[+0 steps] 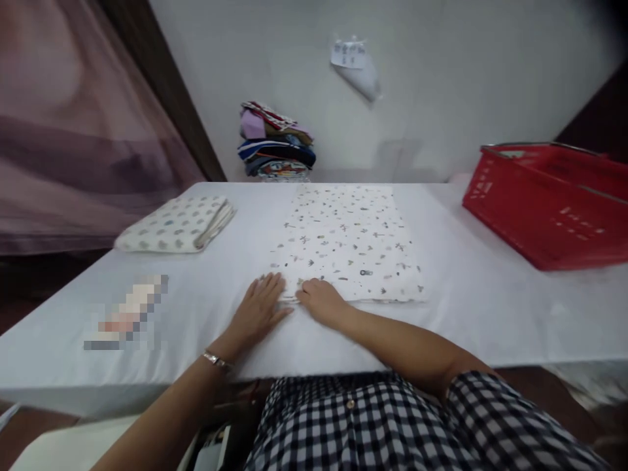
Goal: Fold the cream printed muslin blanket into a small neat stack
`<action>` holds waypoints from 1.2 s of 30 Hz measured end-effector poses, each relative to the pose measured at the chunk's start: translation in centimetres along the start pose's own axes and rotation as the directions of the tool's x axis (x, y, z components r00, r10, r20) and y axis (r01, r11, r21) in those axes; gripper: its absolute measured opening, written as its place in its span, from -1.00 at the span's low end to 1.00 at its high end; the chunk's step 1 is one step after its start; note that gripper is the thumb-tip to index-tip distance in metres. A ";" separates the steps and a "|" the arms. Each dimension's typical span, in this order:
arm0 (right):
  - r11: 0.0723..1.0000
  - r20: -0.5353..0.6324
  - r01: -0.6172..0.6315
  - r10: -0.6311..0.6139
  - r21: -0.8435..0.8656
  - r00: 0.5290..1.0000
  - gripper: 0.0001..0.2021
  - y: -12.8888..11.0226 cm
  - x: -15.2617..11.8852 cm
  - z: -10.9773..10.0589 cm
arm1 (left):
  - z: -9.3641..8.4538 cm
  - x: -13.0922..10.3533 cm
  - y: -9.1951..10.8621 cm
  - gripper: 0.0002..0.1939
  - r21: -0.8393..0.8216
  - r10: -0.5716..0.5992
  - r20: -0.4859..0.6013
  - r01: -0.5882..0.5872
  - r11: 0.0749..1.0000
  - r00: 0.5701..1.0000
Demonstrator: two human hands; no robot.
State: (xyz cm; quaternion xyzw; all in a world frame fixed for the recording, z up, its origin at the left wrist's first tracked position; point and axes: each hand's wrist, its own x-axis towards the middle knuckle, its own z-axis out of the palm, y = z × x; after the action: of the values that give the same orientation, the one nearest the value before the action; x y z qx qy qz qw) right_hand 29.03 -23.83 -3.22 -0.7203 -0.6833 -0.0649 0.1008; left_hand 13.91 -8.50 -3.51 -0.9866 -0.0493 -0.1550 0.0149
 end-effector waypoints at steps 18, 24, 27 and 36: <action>0.998 0.004 0.012 -0.011 -0.054 1.000 -0.84 1.7 -2.1 -1.3 | 2.8 0.4 1.5 -0.34 0.056 0.155 -0.110 -0.150 0.987 0.982; 0.984 -0.029 -0.180 0.180 -0.006 0.983 -0.77 7.7 -13.0 -4.6 | 2.8 0.5 1.6 -0.33 0.004 0.095 -0.078 -0.095 0.995 0.992; 0.896 -0.102 -0.428 0.439 0.116 0.893 -0.81 10.6 -19.0 -6.6 | 2.9 0.6 1.6 -0.32 -0.011 0.084 -0.041 -0.084 0.996 0.996; -0.129 0.484 -0.775 0.839 0.619 0.247 -0.80 13.3 -21.3 -9.1 | 2.6 0.8 1.8 -0.32 -0.019 0.070 -0.010 -0.070 0.997 0.998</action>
State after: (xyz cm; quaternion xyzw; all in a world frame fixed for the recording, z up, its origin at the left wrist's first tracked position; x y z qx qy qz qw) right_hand 41.52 -47.22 -0.07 -0.8468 -0.0337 0.2896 0.4450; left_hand 15.64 -10.08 -5.78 -0.9871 -0.0131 -0.1594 0.0110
